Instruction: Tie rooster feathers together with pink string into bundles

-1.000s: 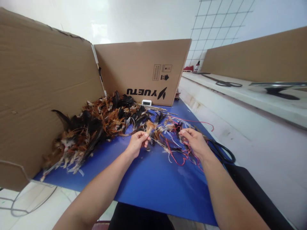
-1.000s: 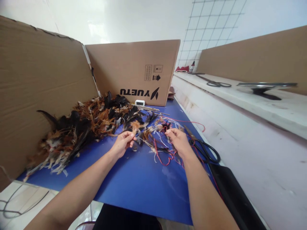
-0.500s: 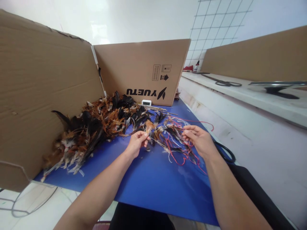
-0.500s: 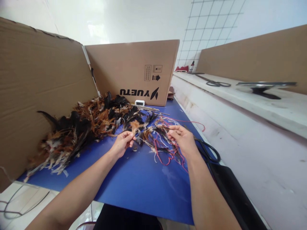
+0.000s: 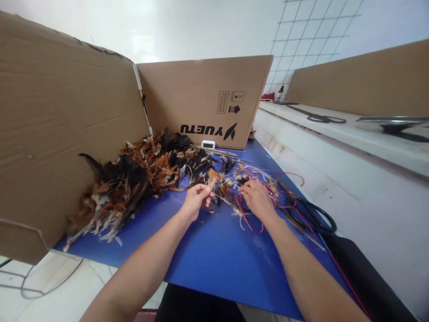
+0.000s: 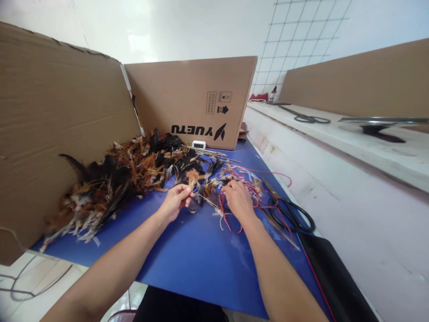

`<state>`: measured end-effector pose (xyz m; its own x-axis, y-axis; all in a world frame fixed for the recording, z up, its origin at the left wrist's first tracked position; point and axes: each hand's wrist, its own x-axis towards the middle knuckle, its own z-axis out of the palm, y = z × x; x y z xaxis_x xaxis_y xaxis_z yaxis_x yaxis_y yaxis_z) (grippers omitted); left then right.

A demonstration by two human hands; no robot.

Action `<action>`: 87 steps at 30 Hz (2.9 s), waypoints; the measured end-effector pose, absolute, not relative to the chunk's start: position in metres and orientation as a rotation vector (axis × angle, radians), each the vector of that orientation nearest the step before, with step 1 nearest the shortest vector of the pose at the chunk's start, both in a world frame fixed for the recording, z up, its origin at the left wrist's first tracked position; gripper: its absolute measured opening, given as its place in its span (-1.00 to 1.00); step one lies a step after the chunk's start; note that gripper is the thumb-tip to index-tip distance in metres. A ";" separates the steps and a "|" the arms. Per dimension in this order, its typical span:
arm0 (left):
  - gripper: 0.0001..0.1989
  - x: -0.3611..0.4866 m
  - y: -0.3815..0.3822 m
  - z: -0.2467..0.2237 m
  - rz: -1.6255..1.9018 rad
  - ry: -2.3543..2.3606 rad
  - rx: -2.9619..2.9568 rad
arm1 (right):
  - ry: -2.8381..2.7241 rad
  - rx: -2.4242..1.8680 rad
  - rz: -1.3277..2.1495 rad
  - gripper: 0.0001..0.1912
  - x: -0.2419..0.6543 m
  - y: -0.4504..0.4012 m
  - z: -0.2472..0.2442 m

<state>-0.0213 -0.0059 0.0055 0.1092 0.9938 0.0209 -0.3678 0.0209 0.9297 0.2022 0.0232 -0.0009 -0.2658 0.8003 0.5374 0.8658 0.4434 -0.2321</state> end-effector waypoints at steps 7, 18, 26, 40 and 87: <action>-0.65 -0.021 -0.007 0.006 1.278 0.838 0.968 | -1.148 -1.137 0.643 -0.77 0.225 0.017 0.017; -0.64 -0.024 -0.005 0.008 1.299 0.848 0.947 | -0.955 -0.862 0.914 -0.78 0.236 0.002 0.035; -0.65 -0.023 -0.005 0.008 1.305 0.840 0.947 | -1.077 -0.800 0.801 -0.87 0.239 -0.007 0.047; -0.64 -0.023 -0.004 0.009 1.320 0.861 0.938 | -1.926 -1.668 0.096 -0.89 0.263 -0.009 0.027; -0.69 -0.027 -0.004 0.009 1.298 0.602 0.715 | -1.385 -1.033 1.075 -0.78 0.166 -0.018 0.065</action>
